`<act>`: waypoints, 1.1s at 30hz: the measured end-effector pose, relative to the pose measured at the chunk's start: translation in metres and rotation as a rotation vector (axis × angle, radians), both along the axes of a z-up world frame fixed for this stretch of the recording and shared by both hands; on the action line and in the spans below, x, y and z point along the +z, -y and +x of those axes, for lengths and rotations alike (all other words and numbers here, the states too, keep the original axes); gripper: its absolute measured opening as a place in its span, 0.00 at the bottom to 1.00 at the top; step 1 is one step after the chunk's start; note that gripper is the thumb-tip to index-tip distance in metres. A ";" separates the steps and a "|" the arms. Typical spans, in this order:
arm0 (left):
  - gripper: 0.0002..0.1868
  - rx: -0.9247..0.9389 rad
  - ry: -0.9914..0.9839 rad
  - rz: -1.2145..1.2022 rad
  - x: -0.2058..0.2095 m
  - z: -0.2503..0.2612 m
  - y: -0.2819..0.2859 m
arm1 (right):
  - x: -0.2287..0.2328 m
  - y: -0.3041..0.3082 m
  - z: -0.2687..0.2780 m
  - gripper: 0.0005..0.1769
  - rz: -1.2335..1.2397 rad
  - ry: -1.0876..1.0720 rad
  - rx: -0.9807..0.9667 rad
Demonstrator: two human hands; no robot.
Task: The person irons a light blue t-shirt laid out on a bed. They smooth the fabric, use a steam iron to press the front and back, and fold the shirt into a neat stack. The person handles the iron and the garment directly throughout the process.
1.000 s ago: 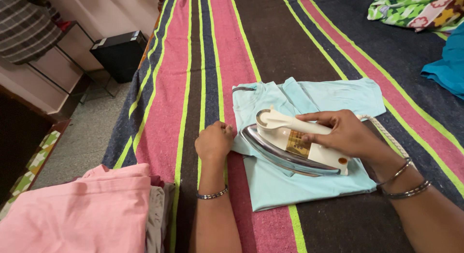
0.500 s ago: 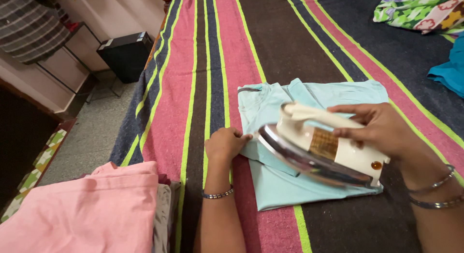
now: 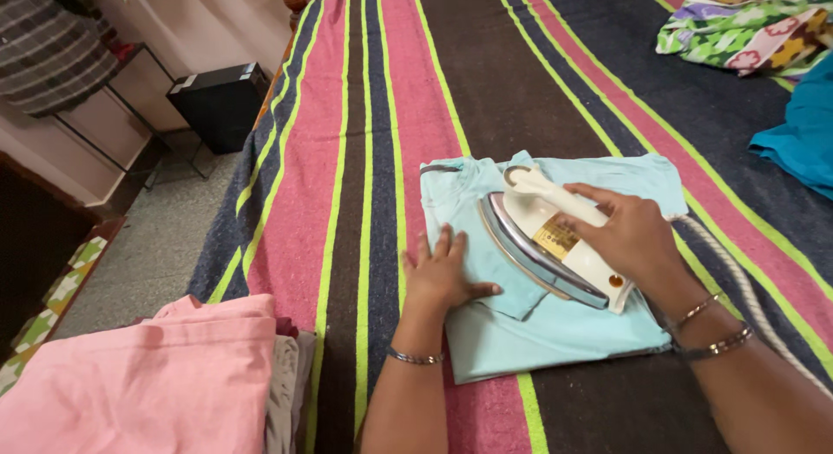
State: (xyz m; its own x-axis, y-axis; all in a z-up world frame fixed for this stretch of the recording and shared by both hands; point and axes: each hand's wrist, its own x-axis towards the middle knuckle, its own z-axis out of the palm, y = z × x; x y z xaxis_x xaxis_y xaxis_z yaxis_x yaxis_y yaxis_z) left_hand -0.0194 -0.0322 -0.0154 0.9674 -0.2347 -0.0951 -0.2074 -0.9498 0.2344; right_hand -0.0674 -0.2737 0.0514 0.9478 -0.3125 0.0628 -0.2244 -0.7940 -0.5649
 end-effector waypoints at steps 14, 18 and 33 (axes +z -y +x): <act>0.77 0.086 -0.288 0.089 0.019 -0.003 -0.001 | 0.022 0.069 -0.008 0.35 -0.018 -0.026 -0.146; 0.77 0.082 -0.294 0.090 0.019 -0.003 -0.002 | 0.003 0.125 -0.001 0.36 -0.150 0.131 -0.297; 0.43 -0.085 0.197 0.030 0.020 0.003 0.042 | -0.050 0.237 0.008 0.17 0.512 1.165 -0.324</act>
State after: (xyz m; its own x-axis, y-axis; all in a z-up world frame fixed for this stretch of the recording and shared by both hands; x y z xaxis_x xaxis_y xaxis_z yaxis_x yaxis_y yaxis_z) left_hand -0.0169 -0.0742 0.0050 0.9447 -0.3163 0.0863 -0.3262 -0.9328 0.1534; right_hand -0.0590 -0.5107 0.0011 0.2962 -0.7470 0.5952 0.4576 -0.4360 -0.7749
